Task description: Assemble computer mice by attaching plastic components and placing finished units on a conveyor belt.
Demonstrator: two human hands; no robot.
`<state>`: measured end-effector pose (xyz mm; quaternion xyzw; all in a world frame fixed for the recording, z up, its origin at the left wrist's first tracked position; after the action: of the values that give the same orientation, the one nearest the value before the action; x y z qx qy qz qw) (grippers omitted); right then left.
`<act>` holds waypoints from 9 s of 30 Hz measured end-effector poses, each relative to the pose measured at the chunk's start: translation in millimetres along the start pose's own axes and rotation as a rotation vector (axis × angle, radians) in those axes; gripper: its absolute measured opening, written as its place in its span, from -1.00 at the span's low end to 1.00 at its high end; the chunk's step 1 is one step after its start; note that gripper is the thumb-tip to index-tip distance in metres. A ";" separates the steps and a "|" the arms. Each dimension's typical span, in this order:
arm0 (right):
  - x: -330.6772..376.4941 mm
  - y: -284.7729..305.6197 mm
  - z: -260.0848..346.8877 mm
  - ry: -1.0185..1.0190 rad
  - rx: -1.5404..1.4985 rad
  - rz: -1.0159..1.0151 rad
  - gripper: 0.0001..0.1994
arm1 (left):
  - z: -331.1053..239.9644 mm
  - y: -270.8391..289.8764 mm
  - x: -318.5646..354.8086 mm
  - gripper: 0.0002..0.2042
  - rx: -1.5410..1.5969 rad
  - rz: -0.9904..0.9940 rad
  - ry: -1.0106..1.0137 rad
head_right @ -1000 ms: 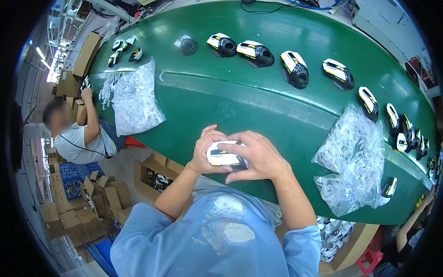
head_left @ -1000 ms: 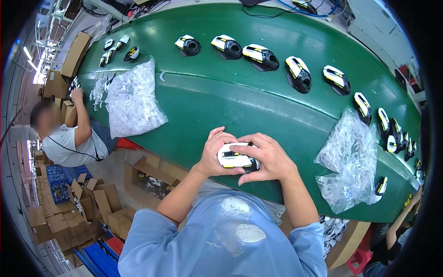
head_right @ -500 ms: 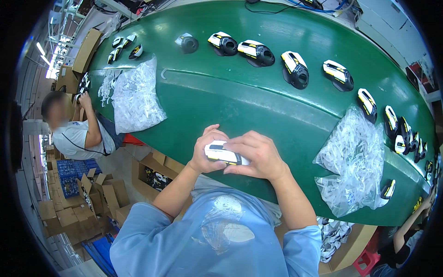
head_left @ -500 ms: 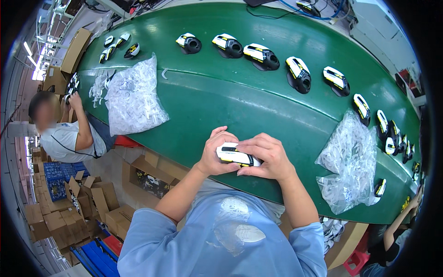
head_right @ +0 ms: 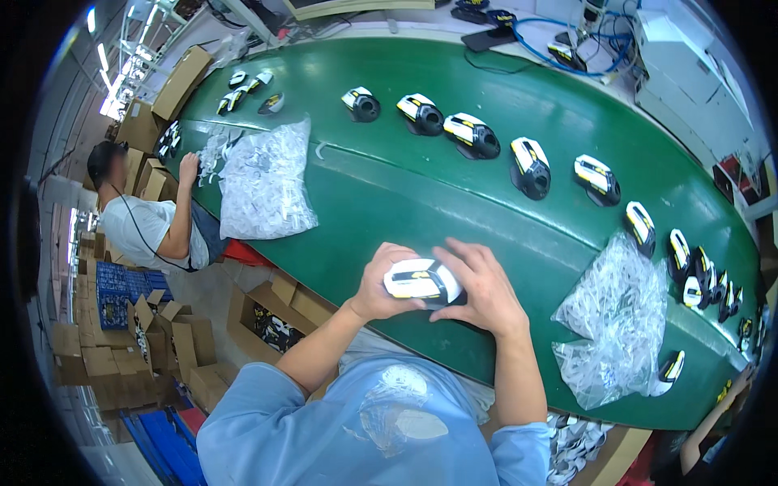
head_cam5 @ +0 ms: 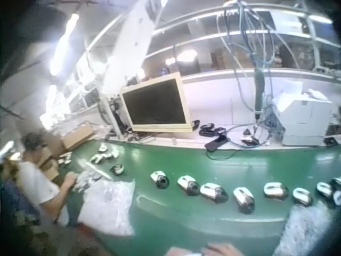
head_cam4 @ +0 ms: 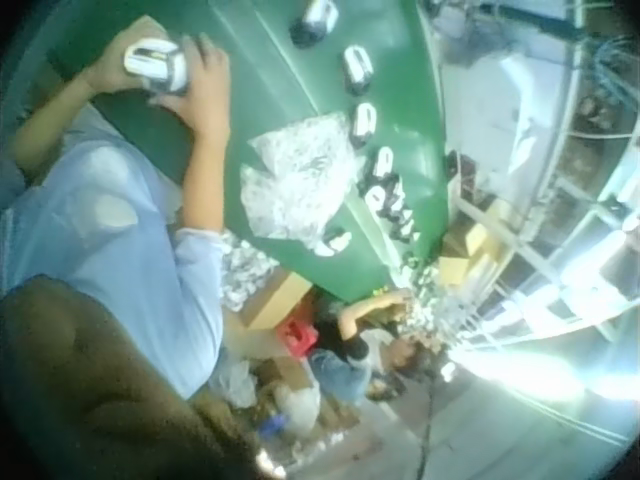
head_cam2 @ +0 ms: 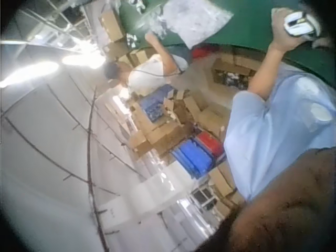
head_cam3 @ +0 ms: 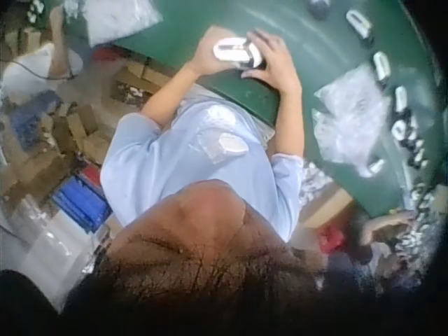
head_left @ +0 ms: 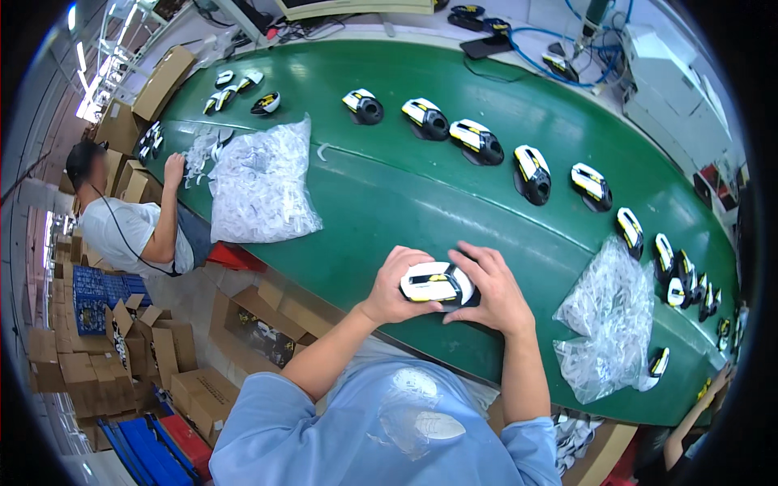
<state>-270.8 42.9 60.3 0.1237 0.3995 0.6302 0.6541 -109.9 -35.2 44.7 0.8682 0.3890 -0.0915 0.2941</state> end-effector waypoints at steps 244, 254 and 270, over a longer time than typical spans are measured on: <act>81.0 9.5 45.6 -0.272 0.163 -0.455 -0.80 | -37.0 -62.5 0.5 -0.39 -0.317 0.293 -0.271; 77.4 10.6 50.9 -0.248 0.258 -0.367 -0.78 | -44.1 -62.0 2.1 -0.41 -0.400 0.260 -0.307; 68.7 18.3 55.0 -0.145 0.360 -0.305 -0.82 | -47.7 -63.6 2.6 -0.40 -0.445 0.242 -0.341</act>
<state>-254.5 128.4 83.0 0.2215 0.4713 0.4325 0.7360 -157.8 27.5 54.3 0.7948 0.2382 -0.1128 0.5467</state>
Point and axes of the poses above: each hand's wrist, its own x-axis away from the middle knuckle, its own y-axis out of the back of the hand, z = x × y, the point moved 10 cm from there along -x, towards the middle knuckle, and after that the axes turned 3 degrees about y, right-handed, at the moved point
